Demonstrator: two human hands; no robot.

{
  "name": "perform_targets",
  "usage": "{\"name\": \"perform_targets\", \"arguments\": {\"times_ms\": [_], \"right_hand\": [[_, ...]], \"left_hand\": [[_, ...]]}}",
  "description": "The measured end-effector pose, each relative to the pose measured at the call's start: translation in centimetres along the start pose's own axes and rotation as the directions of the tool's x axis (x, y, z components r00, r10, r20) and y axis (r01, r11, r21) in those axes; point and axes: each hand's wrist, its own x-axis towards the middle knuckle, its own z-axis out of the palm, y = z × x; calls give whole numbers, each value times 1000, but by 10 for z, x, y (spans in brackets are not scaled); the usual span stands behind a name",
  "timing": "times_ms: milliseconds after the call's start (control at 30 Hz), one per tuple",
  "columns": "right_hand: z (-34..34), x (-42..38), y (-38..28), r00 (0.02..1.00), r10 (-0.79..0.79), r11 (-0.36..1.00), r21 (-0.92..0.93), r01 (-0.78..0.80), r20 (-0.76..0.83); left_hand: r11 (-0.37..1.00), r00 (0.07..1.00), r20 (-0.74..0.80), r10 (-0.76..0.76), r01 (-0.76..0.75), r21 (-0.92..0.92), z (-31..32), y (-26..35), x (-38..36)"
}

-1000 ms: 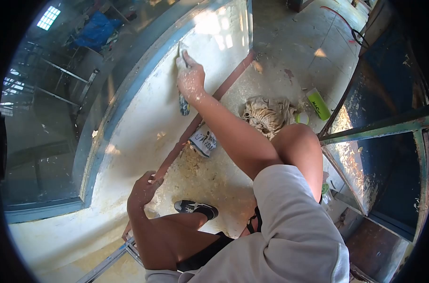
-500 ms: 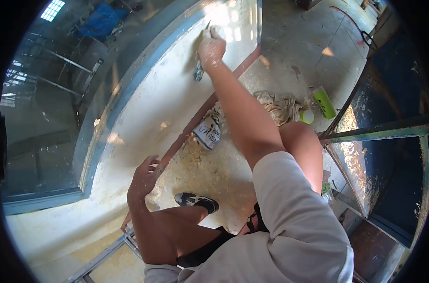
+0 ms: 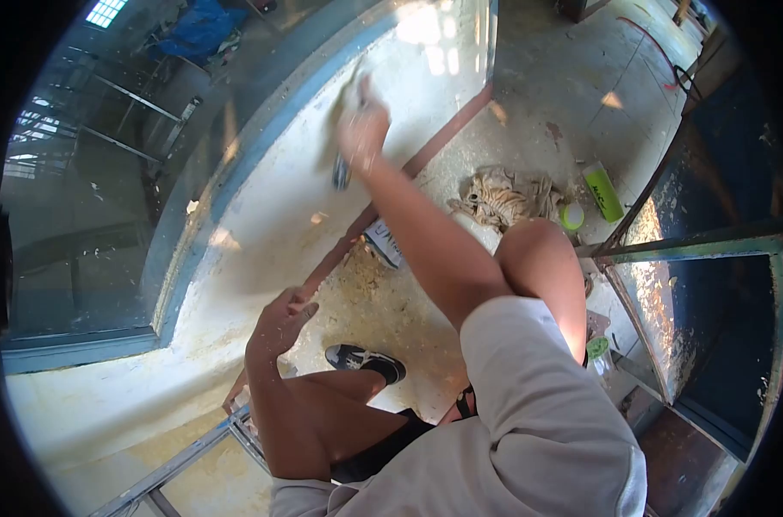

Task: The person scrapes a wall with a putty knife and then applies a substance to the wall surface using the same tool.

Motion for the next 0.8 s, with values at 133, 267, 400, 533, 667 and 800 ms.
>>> {"name": "perform_targets", "arguments": {"times_ms": [133,267,400,533,667,800], "right_hand": [[-1,-5,6,999,-4,990,-138,11,50],[-27,58,-17,969,242,946,235,-225,-46],[-12,-18,2,999,7,971,-241,6,53],[-6,-18,20,1000,10,970,-244,-14,-19],[-31,65,10,965,243,961,162,-226,-95],[-10,-10,10,1000,-22,982,-187,20,-8]], "left_hand": [[999,1000,14,-16,15,53,-7,0,4],[996,999,-7,45,-46,-78,-3,3,-4],[998,997,70,-32,28,56,0,-2,4],[999,999,20,35,-35,6,-4,10,14],[995,996,1,86,-86,-51,4,8,9],[997,998,48,-42,39,59,2,20,13]]}}
